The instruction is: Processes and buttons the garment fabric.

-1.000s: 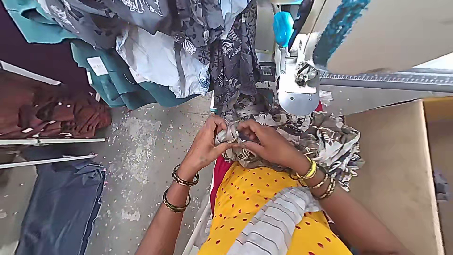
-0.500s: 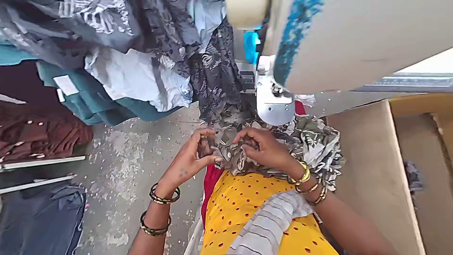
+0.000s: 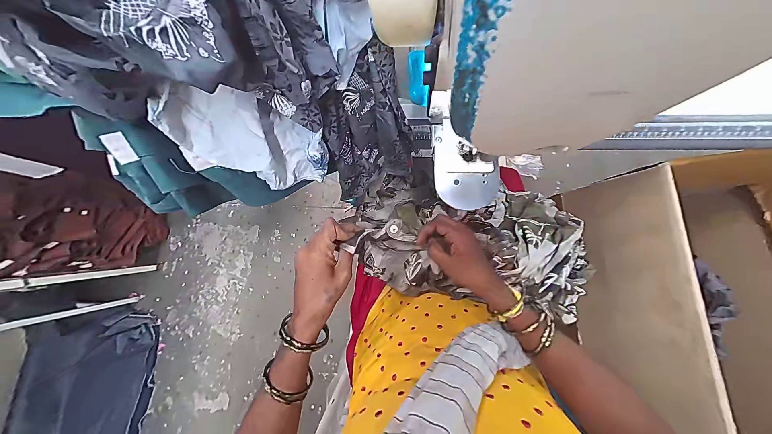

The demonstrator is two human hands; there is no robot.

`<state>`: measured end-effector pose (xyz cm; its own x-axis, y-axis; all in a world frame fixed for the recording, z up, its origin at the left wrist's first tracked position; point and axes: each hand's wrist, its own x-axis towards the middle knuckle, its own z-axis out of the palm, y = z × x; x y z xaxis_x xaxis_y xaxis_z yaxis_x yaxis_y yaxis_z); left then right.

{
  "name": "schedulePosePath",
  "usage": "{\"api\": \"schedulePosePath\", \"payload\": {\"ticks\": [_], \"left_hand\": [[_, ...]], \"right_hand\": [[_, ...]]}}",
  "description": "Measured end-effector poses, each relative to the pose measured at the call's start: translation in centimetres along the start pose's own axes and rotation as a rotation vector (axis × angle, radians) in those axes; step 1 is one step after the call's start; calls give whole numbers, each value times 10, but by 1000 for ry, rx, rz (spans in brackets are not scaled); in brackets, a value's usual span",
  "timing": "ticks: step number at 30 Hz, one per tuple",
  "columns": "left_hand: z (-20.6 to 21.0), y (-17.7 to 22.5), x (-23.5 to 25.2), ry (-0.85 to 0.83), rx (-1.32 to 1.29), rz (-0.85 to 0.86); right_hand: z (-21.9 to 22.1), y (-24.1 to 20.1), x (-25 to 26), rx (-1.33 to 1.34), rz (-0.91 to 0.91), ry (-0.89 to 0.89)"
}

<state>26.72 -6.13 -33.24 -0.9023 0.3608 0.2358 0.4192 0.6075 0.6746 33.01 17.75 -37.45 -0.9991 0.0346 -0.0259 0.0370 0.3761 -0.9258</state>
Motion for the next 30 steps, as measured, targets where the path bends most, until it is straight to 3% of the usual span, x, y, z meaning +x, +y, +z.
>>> {"api": "schedulePosePath", "payload": {"ticks": [4, 5, 8, 10, 11, 13, 16, 21, 27, 30], "left_hand": [[4, 2, -10, -29, 92, 18], [6, 3, -16, -57, 104, 26], [15, 8, -33, -96, 100, 59], [24, 12, -41, -115, 73, 90], [29, 13, -46, -122, 48, 100], [38, 16, -52, -121, 15, 92], [47, 19, -60, -60, 91, 101], [60, 11, -75, -48, 283, 191], [75, 6, -90, -172, 353, 239], [74, 5, -90, -181, 338, 231]], "right_hand": [[0, -12, -2, -187, 127, -506], [-3, -13, -1, -207, 147, -554], [-9, -16, 0, -247, 109, -306], [-8, -19, 2, -261, -24, -93], [-8, -22, 4, -258, -93, -72], [-8, -31, 9, -267, -167, -177], [-2, -41, 17, -400, -78, -414], [19, -35, 19, -671, -63, -573], [43, -22, 7, -972, -127, -648], [46, -9, 1, -961, -405, -507]]}}
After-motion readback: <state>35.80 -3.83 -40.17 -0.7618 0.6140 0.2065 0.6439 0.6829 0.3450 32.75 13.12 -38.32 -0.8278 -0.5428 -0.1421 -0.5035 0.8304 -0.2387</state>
